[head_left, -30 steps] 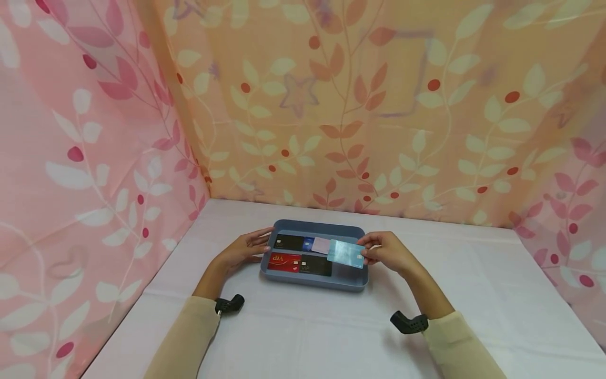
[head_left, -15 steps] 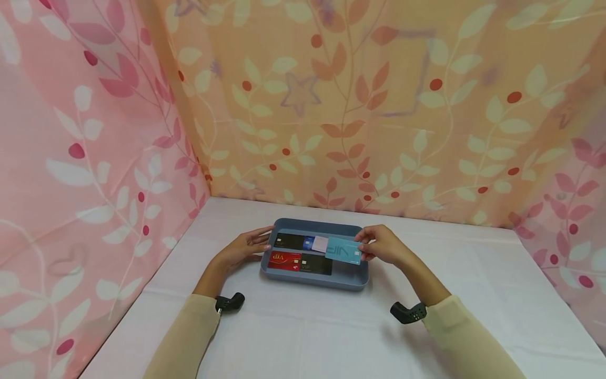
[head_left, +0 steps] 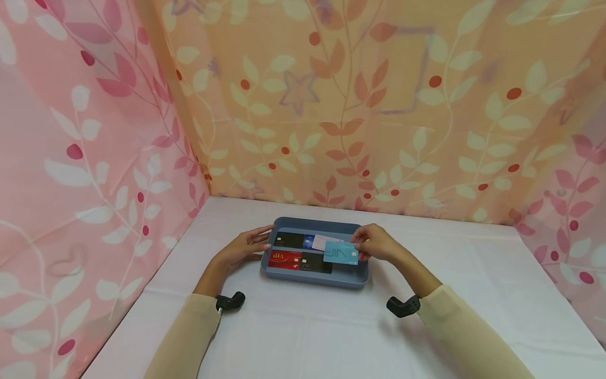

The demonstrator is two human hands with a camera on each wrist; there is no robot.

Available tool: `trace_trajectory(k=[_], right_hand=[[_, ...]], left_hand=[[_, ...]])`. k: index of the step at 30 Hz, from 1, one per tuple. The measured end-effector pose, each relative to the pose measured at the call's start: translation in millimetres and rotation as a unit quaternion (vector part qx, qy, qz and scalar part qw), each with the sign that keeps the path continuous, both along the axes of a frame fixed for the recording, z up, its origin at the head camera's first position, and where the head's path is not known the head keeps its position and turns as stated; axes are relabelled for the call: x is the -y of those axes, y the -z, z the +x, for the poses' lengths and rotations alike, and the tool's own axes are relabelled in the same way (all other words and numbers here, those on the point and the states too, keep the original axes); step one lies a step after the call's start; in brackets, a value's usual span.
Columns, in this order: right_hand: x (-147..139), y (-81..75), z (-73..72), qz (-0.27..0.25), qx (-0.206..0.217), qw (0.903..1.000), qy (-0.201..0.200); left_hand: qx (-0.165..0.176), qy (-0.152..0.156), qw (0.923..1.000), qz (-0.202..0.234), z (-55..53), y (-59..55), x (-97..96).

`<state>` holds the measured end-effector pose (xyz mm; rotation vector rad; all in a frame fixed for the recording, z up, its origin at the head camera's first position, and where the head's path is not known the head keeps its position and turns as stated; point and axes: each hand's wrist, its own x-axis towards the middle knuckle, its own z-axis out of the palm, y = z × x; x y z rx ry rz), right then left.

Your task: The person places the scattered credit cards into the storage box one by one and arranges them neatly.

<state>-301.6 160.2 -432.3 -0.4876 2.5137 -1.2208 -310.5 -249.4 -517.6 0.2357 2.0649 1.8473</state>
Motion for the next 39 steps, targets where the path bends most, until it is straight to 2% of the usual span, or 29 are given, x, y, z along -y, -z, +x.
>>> trace_trajectory(k=[11,22,28,39], right_hand=[[14,9.4,-3.9,0.014,0.016,0.9997,-0.01],[25,17.1,-4.5,0.039,0.023,0.9988,-0.016],[30,21.4,-4.8,0.051,0.022,0.9983,-0.017],[32,23.2,-5.8,0.06,0.026,0.9978,-0.008]], left_hand=[[-0.011,0.014,0.9998,0.002,-0.2,0.7,0.5],[0.0,0.002,1.0,-0.002,-0.7,0.3,-0.1],[0.0,0.005,1.0,0.003,-1.1,1.0,0.1],[0.004,0.0,1.0,0.002,0.5,-0.1,-0.5]])
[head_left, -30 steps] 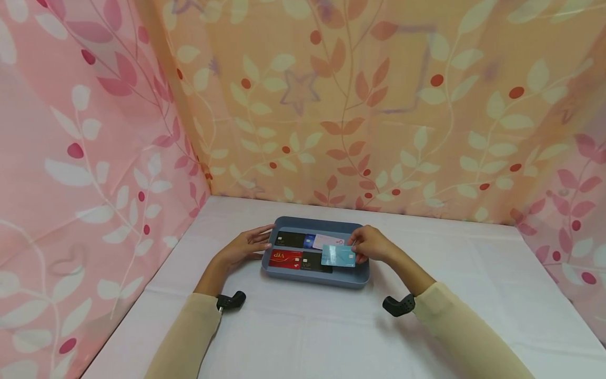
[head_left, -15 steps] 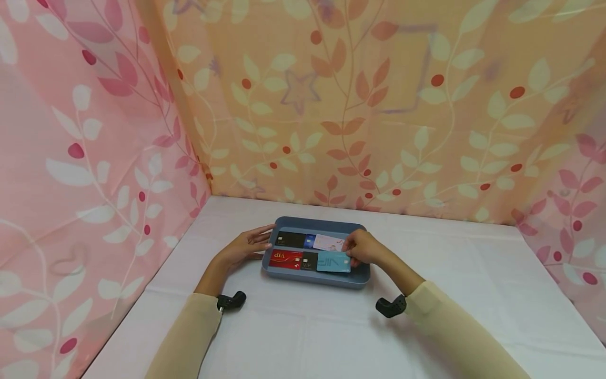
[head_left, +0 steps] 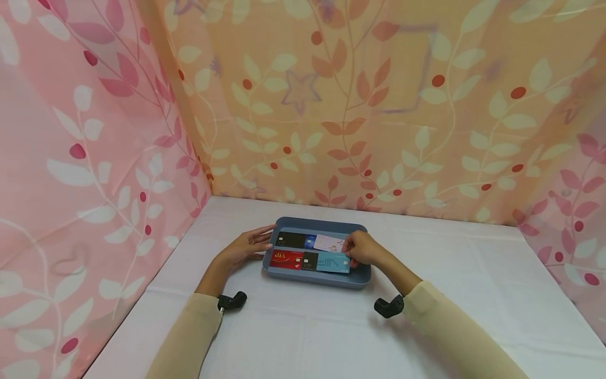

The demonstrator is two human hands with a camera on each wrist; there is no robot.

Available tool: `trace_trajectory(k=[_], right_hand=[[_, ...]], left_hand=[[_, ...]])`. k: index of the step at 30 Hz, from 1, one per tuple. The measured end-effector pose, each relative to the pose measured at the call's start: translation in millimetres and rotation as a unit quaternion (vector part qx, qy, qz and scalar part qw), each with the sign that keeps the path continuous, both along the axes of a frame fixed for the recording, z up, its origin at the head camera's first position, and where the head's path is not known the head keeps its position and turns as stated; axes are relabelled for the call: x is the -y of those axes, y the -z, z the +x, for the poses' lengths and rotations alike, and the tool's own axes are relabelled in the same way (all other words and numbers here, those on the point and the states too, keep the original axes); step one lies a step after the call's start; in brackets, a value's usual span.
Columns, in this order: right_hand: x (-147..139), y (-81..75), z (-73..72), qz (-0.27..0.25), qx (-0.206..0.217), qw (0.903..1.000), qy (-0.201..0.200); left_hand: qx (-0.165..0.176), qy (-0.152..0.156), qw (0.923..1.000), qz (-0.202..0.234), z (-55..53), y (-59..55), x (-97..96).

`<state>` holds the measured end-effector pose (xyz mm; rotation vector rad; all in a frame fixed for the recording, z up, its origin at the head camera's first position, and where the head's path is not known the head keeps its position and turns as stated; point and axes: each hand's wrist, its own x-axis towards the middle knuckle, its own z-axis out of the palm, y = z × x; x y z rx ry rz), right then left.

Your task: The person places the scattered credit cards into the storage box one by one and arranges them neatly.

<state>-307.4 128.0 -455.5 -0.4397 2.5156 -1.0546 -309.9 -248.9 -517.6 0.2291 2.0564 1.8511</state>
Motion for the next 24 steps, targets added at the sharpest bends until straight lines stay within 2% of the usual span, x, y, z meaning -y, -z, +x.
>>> trace_trajectory(k=[16,24], right_hand=[[2.7,-2.4,2.2,0.027,0.006,0.9996,-0.001],[3.9,-0.6,2.3,0.041,-0.01,0.9991,0.002]], left_hand=[[0.003,0.001,1.0,0.002,-0.4,0.2,-0.1],[0.003,0.0,1.0,0.004,0.2,-0.6,-0.6]])
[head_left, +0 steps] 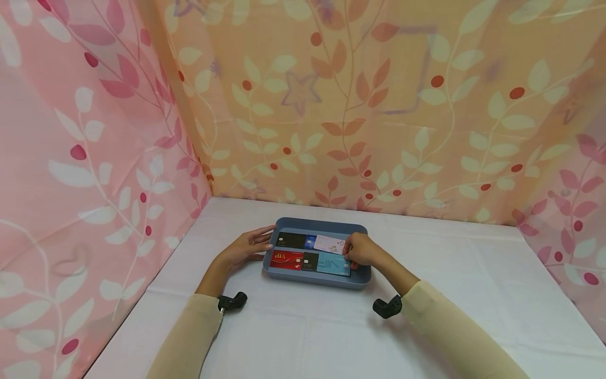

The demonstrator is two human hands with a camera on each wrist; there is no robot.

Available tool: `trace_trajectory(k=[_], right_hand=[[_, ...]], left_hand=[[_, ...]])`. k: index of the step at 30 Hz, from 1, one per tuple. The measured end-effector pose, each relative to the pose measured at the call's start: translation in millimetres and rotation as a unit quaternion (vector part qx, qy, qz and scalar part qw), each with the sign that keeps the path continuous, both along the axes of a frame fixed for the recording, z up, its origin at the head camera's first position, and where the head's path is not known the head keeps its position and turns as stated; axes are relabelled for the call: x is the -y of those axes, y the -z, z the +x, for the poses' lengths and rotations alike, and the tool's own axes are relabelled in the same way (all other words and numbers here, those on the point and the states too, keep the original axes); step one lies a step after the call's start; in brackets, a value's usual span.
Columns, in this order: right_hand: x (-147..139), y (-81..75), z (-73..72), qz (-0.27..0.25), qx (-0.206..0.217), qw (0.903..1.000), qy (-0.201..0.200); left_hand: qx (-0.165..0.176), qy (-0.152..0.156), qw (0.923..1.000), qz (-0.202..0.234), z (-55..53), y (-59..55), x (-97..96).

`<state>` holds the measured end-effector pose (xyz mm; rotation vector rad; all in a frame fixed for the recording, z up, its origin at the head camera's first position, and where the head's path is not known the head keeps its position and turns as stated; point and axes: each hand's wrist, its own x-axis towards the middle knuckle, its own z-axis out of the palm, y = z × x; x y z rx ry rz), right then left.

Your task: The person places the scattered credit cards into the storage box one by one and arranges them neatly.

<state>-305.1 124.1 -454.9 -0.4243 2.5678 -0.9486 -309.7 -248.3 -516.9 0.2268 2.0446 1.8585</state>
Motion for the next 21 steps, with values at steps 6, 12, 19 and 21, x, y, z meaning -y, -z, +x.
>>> trace_trajectory(k=[6,12,19,21], right_hand=[[0.7,0.6,1.6,0.009,-0.014,0.9999,0.004],[1.1,-0.1,4.3,0.009,-0.028,0.9996,-0.001],[2.0,-0.9,6.6,0.013,-0.032,0.9994,0.0],[2.5,-1.2,7.3,0.015,-0.033,0.9993,0.001]], left_hand=[[0.002,-0.002,1.0,0.0,0.4,-1.1,-0.6],[0.002,-0.007,1.0,0.0,1.1,-1.7,-1.0],[-0.001,-0.007,1.0,0.0,0.6,0.0,-0.8],[-0.001,-0.006,1.0,0.001,0.4,0.4,-0.7]])
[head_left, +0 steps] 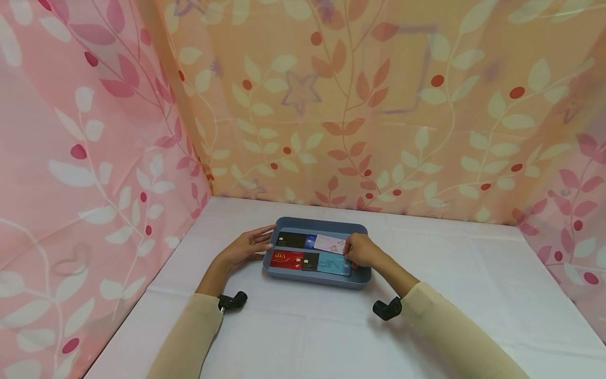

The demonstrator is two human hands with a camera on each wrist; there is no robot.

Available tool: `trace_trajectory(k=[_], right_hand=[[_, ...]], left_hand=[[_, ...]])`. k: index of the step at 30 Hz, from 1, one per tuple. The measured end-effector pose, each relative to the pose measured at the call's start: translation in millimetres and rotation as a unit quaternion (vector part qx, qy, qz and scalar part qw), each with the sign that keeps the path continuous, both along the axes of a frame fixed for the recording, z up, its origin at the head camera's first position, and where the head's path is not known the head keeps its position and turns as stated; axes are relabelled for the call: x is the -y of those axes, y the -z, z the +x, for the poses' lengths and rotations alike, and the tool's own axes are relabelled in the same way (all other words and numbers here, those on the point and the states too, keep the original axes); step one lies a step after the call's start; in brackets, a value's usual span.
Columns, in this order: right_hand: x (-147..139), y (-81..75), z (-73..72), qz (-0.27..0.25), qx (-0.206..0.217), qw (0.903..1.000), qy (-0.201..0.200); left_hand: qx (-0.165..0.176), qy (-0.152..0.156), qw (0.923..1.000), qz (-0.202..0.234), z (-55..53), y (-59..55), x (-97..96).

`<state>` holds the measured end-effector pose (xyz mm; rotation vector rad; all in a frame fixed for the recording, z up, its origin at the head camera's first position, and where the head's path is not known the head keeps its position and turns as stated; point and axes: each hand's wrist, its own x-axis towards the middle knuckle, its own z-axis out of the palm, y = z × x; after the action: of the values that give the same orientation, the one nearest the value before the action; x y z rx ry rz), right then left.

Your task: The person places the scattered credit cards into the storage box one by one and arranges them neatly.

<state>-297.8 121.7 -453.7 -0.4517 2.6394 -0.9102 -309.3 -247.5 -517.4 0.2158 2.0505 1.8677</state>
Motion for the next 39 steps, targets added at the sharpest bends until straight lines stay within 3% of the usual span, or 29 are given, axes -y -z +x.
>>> trace_trajectory(k=[8,12,23,27,35,39], right_hand=[[1,-0.5,2.9,0.012,-0.023,0.9997,-0.007],[0,-3.2,5.3,0.007,-0.035,0.9993,-0.007],[-4,-7.2,11.7,0.021,-0.121,0.9911,-0.052],[-8,-9.6,15.8,0.023,-0.126,0.9903,-0.054],[-20,-21.8,22.8,0.007,-0.127,0.9911,-0.04],[-26,-31.1,24.9,0.001,-0.129,0.9909,-0.039]], left_hand=[[-0.019,0.028,0.9994,-0.005,-0.9,1.1,2.7],[-0.021,0.028,0.9993,-0.012,-1.6,0.6,2.1],[-0.028,0.03,0.9988,-0.026,-1.8,-0.7,1.0],[-0.034,0.033,0.9984,-0.032,-2.8,-1.7,1.1],[-0.052,0.029,0.9973,-0.042,-3.6,-14.0,7.8],[-0.073,0.025,0.9935,-0.084,-2.4,-26.5,12.4]])
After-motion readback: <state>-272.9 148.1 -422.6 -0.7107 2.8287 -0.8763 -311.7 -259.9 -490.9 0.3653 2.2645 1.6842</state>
